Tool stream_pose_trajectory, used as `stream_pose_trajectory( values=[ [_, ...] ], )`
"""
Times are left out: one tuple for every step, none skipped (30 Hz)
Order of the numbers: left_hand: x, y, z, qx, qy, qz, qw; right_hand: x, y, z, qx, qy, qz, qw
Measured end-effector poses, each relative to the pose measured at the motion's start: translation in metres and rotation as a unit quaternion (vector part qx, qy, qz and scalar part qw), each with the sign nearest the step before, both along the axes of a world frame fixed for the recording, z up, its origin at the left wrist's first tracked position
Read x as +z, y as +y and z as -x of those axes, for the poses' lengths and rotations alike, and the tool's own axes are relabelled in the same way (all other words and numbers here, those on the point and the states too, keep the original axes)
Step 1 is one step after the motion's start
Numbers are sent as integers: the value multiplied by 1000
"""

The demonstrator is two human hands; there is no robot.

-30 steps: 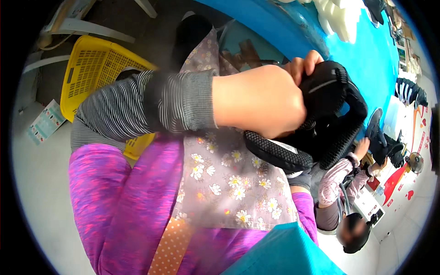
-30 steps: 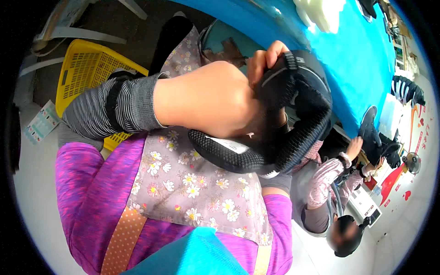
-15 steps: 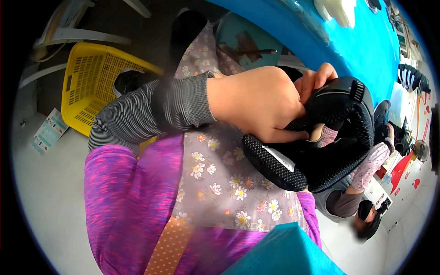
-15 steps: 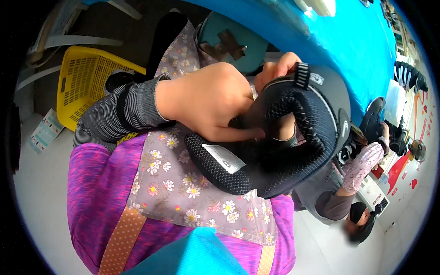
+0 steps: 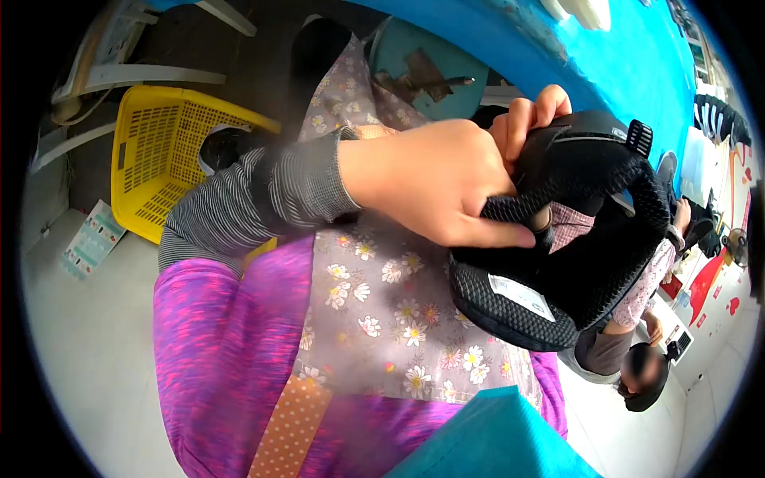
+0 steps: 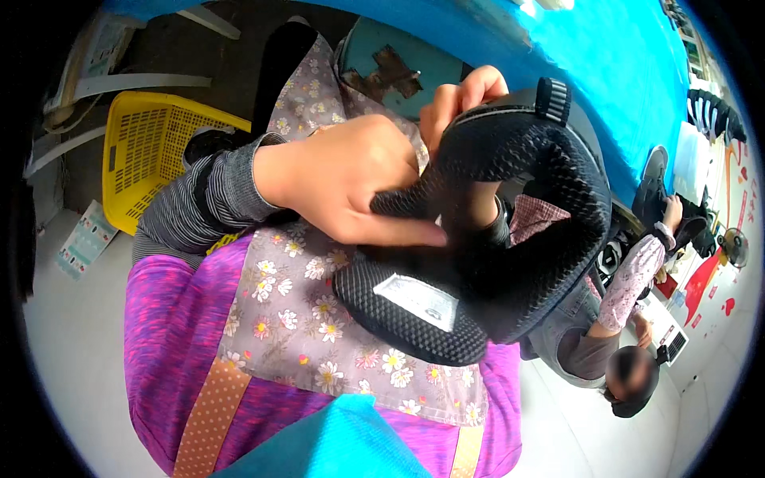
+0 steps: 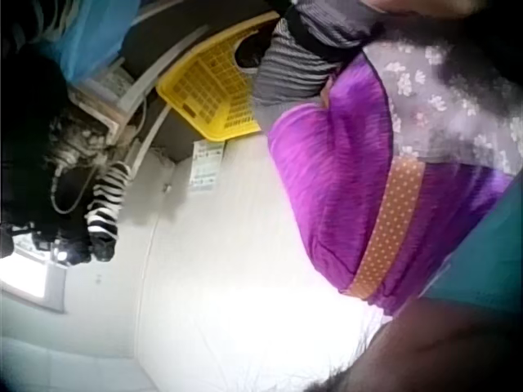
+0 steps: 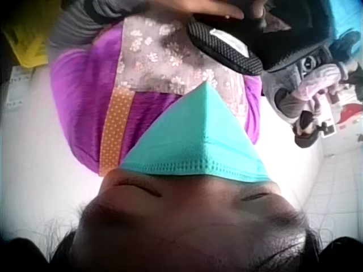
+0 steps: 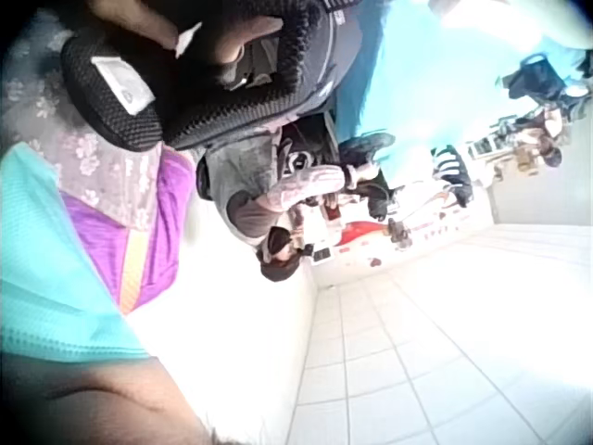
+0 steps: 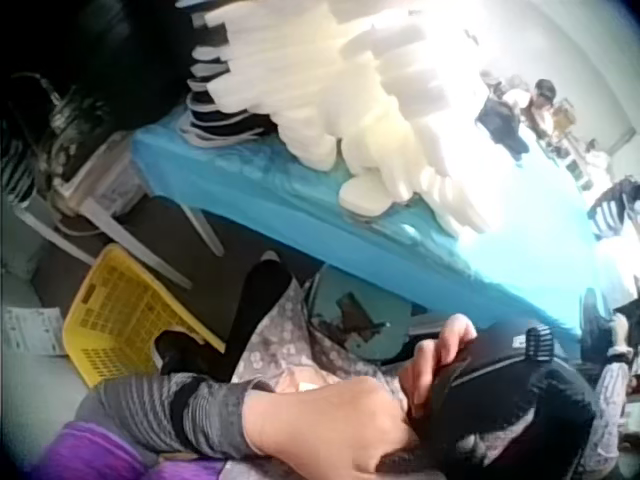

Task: Inserting white foam lining inserts into black shoe uppers.

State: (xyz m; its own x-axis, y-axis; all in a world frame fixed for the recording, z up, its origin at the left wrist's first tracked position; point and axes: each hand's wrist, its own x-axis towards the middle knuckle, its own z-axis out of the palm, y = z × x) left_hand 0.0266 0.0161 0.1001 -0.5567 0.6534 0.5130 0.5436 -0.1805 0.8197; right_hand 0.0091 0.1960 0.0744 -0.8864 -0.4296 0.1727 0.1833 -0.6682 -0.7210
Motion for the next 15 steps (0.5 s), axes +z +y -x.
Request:
stream_pose_trajectory(
  values=[
    [-4, -5, 1, 37, 2, 10, 999, -6, -3, -5, -54, -11, -45, 998],
    [-9, -10, 4, 47, 29, 27, 998, 2, -2, -15, -75, -57, -142, 985],
    [-13, -13, 5, 42, 30, 26, 998, 11, 0, -27, -95, -105, -237, 961],
    [-19, -18, 0, 66, 6, 24, 998, 11, 11, -30, -28, -71, -353, 932],
    [-20, -20, 0, 71, -16, 19, 997, 6, 9, -42, -45, 26, -459, 887],
    [-18, -23, 0, 67, 8, 32, 997, 14, 14, -48, -41, -30, -474, 879],
    [-18, -21, -1, 62, 6, 31, 998, 23, 22, -54, -42, -89, -493, 865],
    [-18, -17, -2, 34, -22, 7, 999, 20, 26, -57, -45, -92, -494, 863],
    [-19, -14, -3, 6, -50, -16, 999, 15, 31, -61, -48, -86, -393, 914],
    [-18, -9, -5, 3, -49, -15, 999, 12, 33, -62, -50, -77, -284, 955],
    [-17, -5, -7, -9, -65, -36, 997, 11, 31, -63, -54, -76, -283, 955],
    [-17, -1, -9, -22, -82, -57, 995, 11, 24, -64, -58, -44, -288, 955],
    [-19, -1, -10, -21, -81, -58, 995, 11, 20, -63, -57, -12, -294, 954],
    [-22, 0, -11, -11, -108, -69, 992, 6, 23, -59, -55, -11, -295, 954],
    [-24, 0, -11, 0, -134, -80, 988, -4, 32, -53, -59, -13, -327, 943]
  ],
)
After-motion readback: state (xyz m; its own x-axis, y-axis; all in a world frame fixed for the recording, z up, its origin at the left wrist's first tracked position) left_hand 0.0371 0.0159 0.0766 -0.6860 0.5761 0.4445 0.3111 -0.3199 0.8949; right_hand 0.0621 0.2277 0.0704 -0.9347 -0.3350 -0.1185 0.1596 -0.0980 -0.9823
